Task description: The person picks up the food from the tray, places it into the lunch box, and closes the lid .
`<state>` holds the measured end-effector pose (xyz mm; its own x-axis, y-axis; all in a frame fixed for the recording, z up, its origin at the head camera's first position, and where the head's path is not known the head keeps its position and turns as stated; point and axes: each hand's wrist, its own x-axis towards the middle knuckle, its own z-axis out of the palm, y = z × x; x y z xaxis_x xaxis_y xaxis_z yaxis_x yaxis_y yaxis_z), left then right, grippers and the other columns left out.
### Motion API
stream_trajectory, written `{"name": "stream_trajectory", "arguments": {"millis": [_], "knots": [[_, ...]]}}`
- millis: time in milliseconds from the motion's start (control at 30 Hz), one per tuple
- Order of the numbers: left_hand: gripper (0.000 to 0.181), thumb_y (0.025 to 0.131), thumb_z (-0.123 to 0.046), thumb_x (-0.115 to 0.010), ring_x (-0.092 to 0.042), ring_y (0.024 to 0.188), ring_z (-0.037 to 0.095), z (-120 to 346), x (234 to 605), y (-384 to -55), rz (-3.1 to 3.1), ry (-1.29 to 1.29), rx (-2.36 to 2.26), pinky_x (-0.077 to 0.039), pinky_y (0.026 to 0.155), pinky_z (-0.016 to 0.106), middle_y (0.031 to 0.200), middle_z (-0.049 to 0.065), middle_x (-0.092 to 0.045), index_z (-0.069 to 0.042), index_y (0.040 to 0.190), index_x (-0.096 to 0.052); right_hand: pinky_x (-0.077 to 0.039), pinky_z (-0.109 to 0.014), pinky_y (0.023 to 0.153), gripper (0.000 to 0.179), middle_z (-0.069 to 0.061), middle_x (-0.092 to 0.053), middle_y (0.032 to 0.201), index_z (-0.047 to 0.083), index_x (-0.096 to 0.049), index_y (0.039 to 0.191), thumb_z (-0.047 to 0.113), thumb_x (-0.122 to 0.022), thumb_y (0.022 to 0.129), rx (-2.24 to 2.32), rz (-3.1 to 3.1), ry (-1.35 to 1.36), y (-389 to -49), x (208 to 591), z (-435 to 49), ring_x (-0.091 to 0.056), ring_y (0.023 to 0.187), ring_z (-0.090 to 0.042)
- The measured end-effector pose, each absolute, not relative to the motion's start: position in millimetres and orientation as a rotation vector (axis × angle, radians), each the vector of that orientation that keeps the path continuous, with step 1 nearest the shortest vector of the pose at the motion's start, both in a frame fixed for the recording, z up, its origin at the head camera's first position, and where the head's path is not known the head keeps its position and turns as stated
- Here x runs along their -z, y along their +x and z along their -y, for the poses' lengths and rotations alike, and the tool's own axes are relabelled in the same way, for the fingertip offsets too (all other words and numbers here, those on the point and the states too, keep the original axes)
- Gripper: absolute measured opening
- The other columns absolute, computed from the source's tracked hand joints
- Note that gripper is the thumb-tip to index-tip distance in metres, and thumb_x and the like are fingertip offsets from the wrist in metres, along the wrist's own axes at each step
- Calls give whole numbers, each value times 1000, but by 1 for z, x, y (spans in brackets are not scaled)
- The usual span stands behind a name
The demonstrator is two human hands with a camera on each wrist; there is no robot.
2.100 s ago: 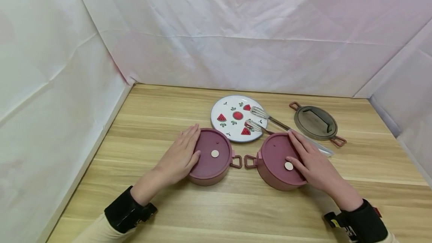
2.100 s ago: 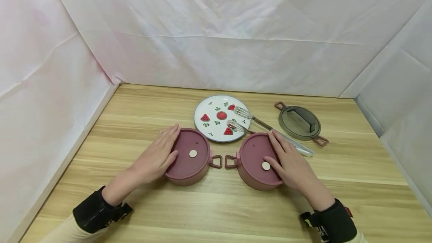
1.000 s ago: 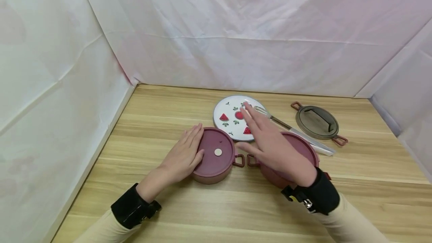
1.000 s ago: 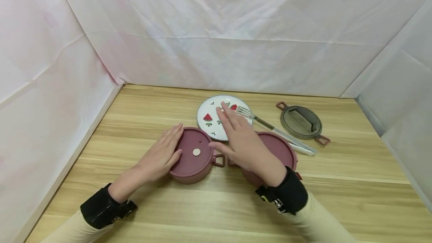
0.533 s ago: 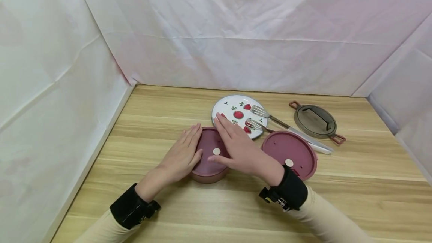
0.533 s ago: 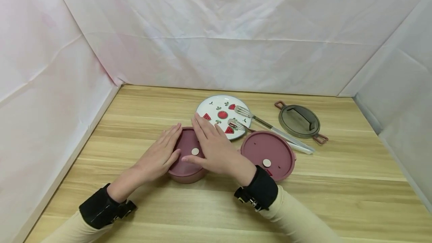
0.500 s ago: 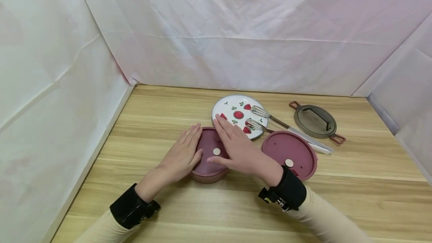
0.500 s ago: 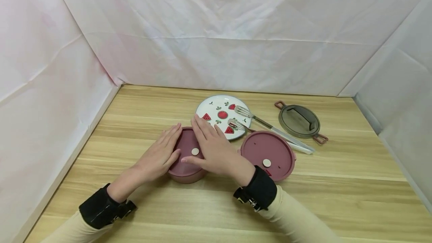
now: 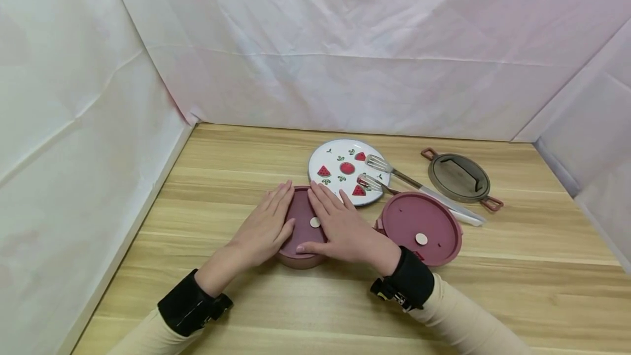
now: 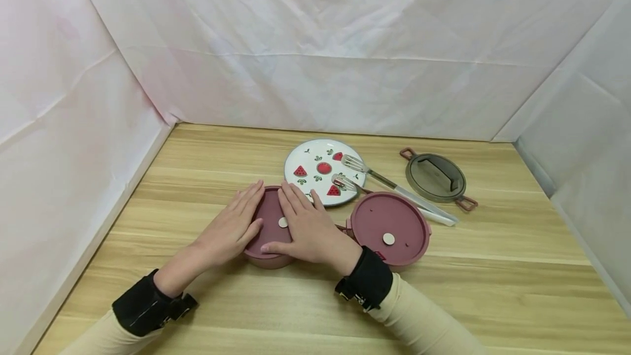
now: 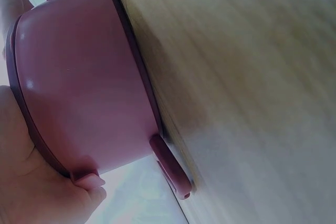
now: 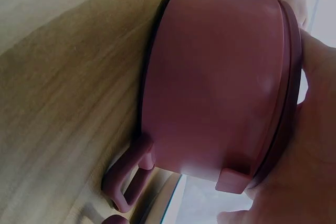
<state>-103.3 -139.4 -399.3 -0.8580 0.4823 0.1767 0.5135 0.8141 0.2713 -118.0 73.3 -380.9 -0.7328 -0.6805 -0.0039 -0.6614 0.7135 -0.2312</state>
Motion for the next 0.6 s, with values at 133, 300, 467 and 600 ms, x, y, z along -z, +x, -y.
{"name": "stream_trajectory", "arguments": {"millis": [133,300,467,600], "knots": [[63,100,-27,-41,-14,144,28,140,399,-103,2901,-800,476,-18,119,50,159,20,-16,4,150,-18,-14,-56,118,113,-9,3,162,4,-9,153,82,-39,78,305,-2818,-1121,-118,381,-74,3,146,-21],[65,101,-29,-40,-12,145,27,140,397,-104,2921,-795,467,-18,119,50,159,20,-15,4,150,-17,-16,-56,118,119,-11,1,162,4,-9,153,85,-41,73,337,-2821,-1140,-120,383,-75,2,146,-22],[66,100,-30,-42,-13,144,28,139,396,-103,2924,-792,458,-18,119,50,159,20,-16,4,150,-17,-17,-56,118,122,-11,-1,162,5,-8,154,87,-43,70,362,-2826,-1143,-120,385,-75,0,146,-22],[68,98,-33,-44,-16,144,29,137,395,-104,2932,-780,409,-20,119,51,158,20,-18,4,150,-18,-18,-56,117,121,-11,-5,162,7,-10,154,87,-44,69,357,-2839,-1157,-121,385,-75,-4,146,-23]]}}
